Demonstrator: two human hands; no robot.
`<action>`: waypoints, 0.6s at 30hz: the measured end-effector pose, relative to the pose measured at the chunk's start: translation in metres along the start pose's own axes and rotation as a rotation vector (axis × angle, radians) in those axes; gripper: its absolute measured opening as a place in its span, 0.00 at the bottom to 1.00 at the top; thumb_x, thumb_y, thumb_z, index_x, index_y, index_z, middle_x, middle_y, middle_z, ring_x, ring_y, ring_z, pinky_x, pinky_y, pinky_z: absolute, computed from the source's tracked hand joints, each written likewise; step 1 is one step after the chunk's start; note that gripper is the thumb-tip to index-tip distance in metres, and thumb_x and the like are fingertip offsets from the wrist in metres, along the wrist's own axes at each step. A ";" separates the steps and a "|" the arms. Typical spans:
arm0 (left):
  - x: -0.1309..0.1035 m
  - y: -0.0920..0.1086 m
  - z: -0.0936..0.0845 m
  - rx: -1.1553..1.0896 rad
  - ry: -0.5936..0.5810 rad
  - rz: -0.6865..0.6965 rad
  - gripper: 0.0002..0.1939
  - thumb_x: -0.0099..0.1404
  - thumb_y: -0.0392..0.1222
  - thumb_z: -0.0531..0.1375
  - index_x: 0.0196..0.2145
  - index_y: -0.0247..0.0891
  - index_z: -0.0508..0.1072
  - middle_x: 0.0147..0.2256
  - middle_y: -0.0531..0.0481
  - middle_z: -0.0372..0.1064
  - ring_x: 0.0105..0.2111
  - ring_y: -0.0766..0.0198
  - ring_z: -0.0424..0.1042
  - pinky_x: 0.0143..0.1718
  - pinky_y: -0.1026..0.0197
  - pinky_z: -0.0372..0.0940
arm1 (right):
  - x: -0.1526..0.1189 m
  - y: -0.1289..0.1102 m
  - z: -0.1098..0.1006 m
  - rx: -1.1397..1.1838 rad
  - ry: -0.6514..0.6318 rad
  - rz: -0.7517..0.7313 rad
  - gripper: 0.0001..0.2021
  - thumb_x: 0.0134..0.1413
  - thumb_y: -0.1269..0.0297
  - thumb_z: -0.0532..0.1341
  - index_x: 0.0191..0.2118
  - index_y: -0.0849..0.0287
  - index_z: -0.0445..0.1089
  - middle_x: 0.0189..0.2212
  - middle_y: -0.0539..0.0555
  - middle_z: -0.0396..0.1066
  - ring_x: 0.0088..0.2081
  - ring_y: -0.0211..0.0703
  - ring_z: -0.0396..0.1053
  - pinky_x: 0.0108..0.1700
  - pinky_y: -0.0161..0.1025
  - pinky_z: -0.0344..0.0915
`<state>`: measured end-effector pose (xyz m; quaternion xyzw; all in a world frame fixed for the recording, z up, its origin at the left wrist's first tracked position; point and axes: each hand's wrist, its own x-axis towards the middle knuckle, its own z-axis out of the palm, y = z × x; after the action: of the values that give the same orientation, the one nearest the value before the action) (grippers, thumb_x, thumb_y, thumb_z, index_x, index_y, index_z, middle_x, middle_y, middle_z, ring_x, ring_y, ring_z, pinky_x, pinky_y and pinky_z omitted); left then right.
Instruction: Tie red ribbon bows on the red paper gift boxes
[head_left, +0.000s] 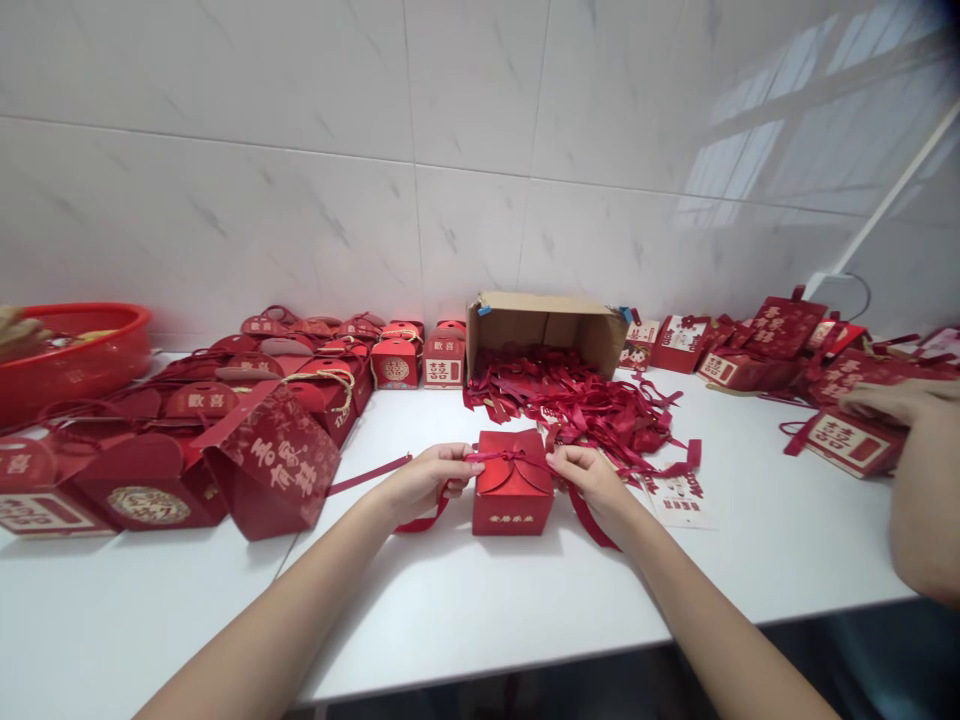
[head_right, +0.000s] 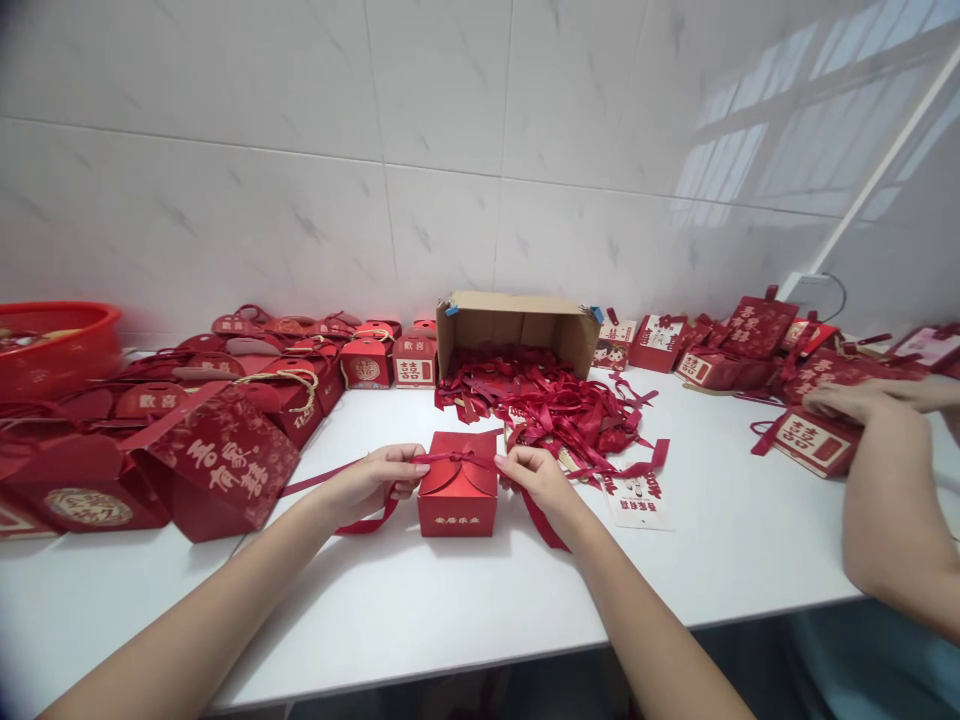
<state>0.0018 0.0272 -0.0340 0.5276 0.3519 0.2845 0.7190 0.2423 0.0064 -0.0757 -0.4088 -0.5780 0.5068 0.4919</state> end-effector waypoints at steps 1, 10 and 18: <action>0.000 0.000 0.001 -0.003 0.002 0.004 0.14 0.47 0.41 0.66 0.25 0.35 0.64 0.21 0.57 0.55 0.19 0.74 0.48 0.22 0.65 0.41 | 0.000 -0.001 0.000 0.001 0.002 -0.005 0.19 0.48 0.53 0.62 0.18 0.60 0.59 0.17 0.46 0.59 0.22 0.33 0.55 0.27 0.34 0.50; 0.004 -0.002 -0.003 0.066 0.060 0.114 0.17 0.43 0.39 0.68 0.23 0.35 0.61 0.21 0.59 0.53 0.19 0.75 0.47 0.22 0.65 0.39 | 0.001 -0.005 -0.011 -0.027 0.030 -0.050 0.17 0.47 0.55 0.62 0.18 0.60 0.60 0.17 0.46 0.57 0.23 0.34 0.53 0.28 0.35 0.50; 0.003 0.002 -0.012 0.091 0.090 0.144 0.16 0.50 0.43 0.65 0.20 0.35 0.60 0.18 0.59 0.49 0.19 0.74 0.46 0.21 0.65 0.38 | -0.002 -0.015 -0.020 -0.045 -0.015 -0.061 0.17 0.47 0.56 0.63 0.18 0.60 0.60 0.18 0.46 0.57 0.23 0.34 0.53 0.29 0.35 0.50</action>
<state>-0.0063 0.0373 -0.0351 0.5703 0.3572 0.3427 0.6555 0.2622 0.0060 -0.0615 -0.3980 -0.6051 0.4814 0.4936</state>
